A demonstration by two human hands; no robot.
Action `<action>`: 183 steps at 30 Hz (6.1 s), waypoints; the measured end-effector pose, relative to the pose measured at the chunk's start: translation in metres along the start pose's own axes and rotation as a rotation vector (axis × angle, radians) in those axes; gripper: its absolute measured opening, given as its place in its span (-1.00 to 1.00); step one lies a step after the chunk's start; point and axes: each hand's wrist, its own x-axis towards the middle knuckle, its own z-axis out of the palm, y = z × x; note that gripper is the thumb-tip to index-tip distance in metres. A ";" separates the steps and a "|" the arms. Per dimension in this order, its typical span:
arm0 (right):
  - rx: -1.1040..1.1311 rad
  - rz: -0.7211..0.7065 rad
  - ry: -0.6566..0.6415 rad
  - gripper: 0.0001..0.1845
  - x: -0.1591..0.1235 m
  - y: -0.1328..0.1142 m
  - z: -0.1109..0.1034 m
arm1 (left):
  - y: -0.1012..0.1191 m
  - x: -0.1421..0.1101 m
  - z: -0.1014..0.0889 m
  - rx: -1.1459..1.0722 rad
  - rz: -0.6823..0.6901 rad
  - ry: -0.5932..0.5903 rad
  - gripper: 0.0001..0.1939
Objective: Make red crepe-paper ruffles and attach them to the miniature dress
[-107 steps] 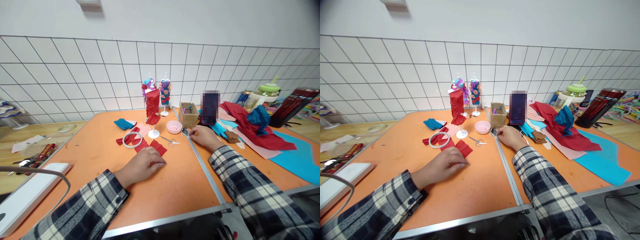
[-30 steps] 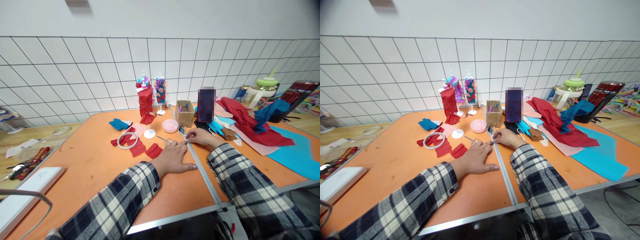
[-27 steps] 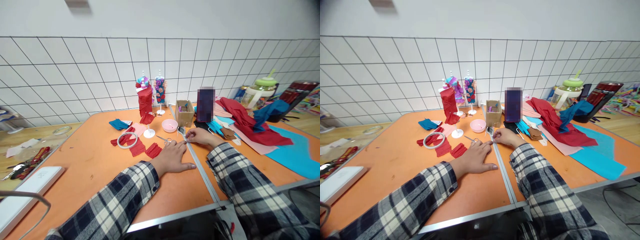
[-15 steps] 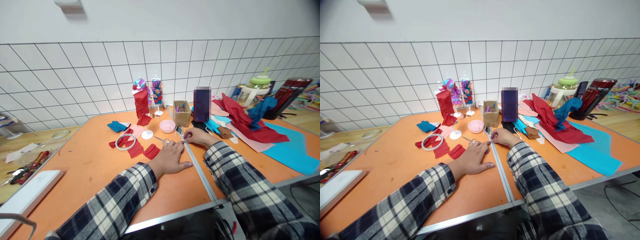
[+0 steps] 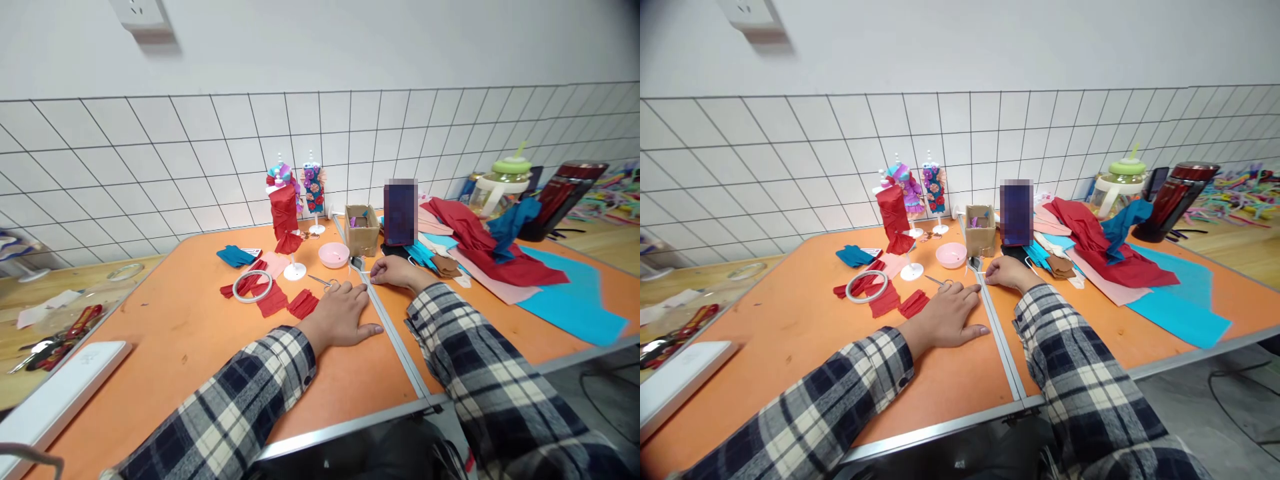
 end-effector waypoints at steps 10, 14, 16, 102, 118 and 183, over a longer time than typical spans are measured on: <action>-0.106 -0.081 0.166 -0.83 -0.015 -0.017 -0.007 | -0.002 -0.002 0.003 -0.018 -0.020 0.016 -0.33; -0.106 -0.071 0.120 -0.81 -0.011 -0.016 0.002 | -0.002 -0.001 0.005 -0.040 -0.035 0.015 -0.31; -0.104 -0.041 0.098 -0.81 -0.006 -0.009 0.004 | -0.002 -0.001 0.004 -0.047 -0.028 0.012 -0.31; -0.161 -0.095 0.195 -0.78 -0.004 -0.003 0.003 | -0.005 -0.010 0.002 -0.073 0.034 0.029 -0.50; -0.086 -0.247 0.067 -0.77 -0.004 -0.004 0.009 | -0.005 -0.009 0.003 -0.066 0.043 0.041 -0.52; -0.406 -0.711 -0.012 -0.83 -0.057 -0.105 0.062 | -0.069 -0.099 -0.025 -0.205 -0.200 0.003 -0.87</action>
